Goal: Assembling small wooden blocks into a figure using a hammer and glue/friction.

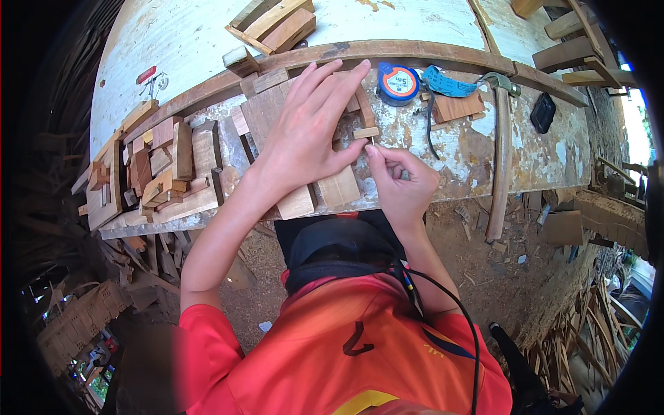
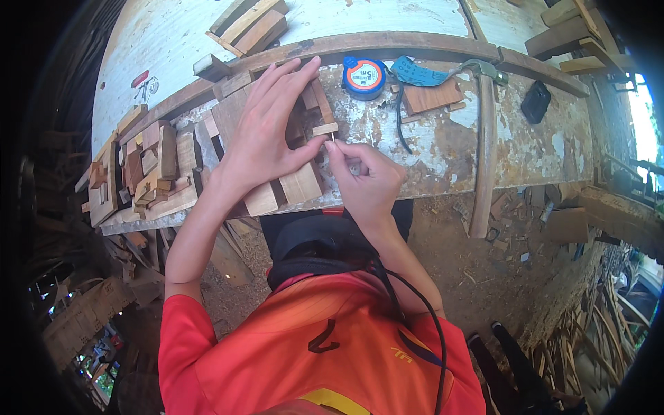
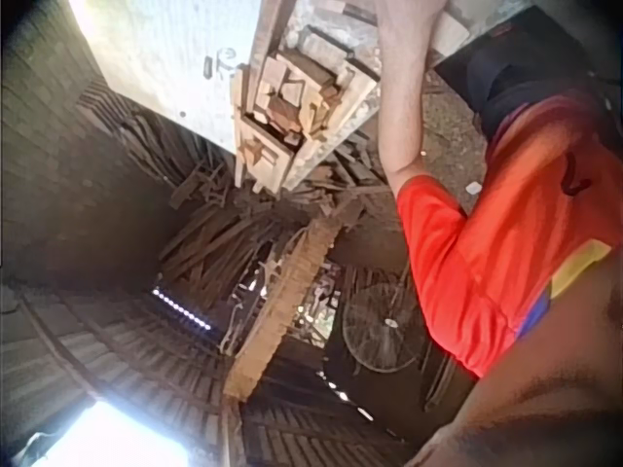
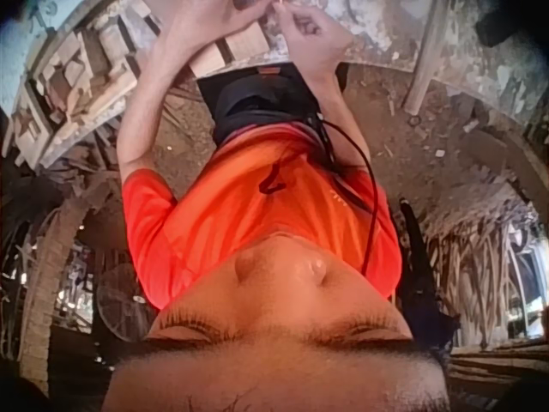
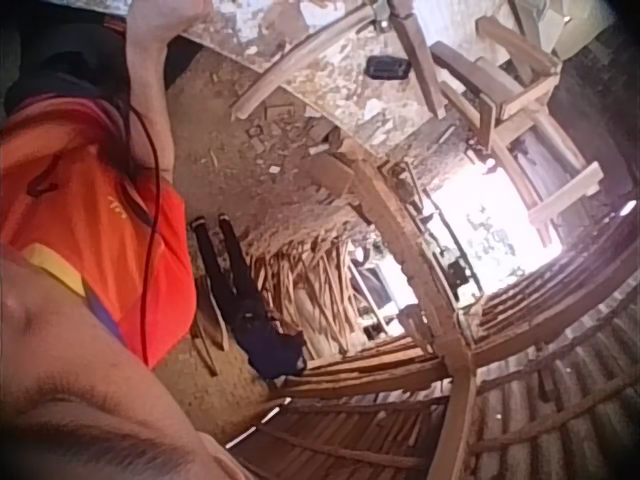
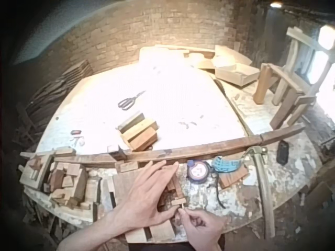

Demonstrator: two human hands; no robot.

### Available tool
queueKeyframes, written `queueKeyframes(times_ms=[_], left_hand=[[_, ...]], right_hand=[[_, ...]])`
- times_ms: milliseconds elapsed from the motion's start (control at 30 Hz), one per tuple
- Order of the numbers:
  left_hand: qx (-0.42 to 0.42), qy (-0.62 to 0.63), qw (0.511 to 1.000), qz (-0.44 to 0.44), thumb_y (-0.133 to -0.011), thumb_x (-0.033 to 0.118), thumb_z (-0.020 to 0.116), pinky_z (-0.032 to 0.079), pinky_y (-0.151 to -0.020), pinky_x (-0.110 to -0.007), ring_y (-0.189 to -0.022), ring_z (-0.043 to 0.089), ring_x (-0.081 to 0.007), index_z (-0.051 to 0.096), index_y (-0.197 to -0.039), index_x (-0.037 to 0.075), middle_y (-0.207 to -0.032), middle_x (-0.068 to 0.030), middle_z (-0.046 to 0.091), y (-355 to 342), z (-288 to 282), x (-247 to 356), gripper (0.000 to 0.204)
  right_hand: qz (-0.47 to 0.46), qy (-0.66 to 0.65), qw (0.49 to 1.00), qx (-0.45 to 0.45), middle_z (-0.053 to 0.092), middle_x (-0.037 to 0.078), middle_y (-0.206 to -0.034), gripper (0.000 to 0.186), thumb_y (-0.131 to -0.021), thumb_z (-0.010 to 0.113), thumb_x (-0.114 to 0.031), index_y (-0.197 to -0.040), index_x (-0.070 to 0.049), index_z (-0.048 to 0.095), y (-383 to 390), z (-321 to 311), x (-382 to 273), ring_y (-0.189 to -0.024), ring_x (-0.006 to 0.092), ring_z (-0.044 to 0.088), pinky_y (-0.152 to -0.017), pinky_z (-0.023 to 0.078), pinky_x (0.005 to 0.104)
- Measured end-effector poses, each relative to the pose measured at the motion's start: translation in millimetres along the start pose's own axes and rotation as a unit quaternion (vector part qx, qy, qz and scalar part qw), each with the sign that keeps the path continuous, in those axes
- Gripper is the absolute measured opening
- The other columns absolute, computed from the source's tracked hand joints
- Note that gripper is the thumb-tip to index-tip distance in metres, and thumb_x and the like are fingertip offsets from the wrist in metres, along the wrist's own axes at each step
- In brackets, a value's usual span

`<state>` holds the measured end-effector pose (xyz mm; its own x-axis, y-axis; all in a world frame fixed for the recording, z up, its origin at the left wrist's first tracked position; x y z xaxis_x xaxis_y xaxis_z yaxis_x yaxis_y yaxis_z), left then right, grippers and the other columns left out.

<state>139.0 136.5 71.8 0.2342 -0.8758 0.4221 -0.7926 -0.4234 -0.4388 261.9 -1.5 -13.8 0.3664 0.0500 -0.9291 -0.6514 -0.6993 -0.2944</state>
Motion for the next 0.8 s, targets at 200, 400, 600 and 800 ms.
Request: queueKeyframes(times_ms=[200, 400, 600, 800], left_hand=[[0.002, -0.011, 1.0, 0.001, -0.077, 0.019, 0.088, 0.036, -0.129, -0.058, -0.144, 0.054, -0.0446, 0.043, -0.167, 0.007, -0.141, -0.021, 0.064, -0.5, 0.2, 0.8, 0.102], [-0.011, -0.017, 1.0, -0.007, -0.075, 0.021, 0.088, 0.039, -0.129, -0.057, -0.141, 0.057, -0.042, 0.048, -0.164, 0.007, -0.146, -0.0217, 0.063, -3.1, 2.3, 0.0, 0.098], [-0.001, -0.021, 1.0, 0.001, -0.074, 0.021, 0.088, 0.039, -0.129, -0.057, -0.137, 0.058, -0.0424, 0.05, -0.161, 0.008, -0.141, -0.0219, 0.064, -4.7, 2.9, 1.9, 0.096], [0.006, -0.025, 1.0, 0.009, -0.073, 0.024, 0.087, 0.04, -0.125, -0.058, -0.132, 0.059, -0.0393, 0.053, -0.157, 0.007, -0.133, -0.0179, 0.064, -5.3, 4.1, 2.7, 0.092]], right_hand=[[0.009, -0.004, 1.0, -0.009, 0.079, 0.006, -0.074, 0.009, -0.091, 0.09, -0.008, -0.097, -0.002, 0.085, -1.5, 1.6, -4.5, -0.056, 0.0041, 0.061, -0.049, 0.039, 0.0243], [0.032, -0.011, 0.999, -0.036, 0.077, 0.002, -0.077, 0.01, -0.097, 0.086, -0.005, -0.103, 0.003, 0.084, -2.0, 2.3, -6.7, -0.067, 0.0015, 0.063, -0.057, 0.044, 0.0201], [0.026, -0.003, 0.999, -0.035, 0.079, 0.004, -0.079, 0.011, -0.096, 0.086, -0.008, -0.103, 0.0, 0.084, -3.5, 0.4, -6.2, -0.067, 0.0043, 0.068, -0.055, 0.043, 0.0226], [0.011, -0.001, 0.999, -0.033, 0.08, 0.007, -0.08, 0.013, -0.096, 0.085, -0.011, -0.107, -0.003, 0.083, -7.0, 0.4, -9.9, -0.067, 0.0069, 0.072, -0.052, 0.041, 0.0254]])
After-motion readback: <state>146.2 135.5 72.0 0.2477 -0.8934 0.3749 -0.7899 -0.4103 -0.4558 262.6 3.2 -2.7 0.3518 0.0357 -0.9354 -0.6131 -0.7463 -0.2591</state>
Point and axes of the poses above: each hand's wrist, its own y-axis away from the middle knuckle, its own z-axis out of the palm, x = y × z, the point moved 6 cm from there along -y, towards the middle knuckle
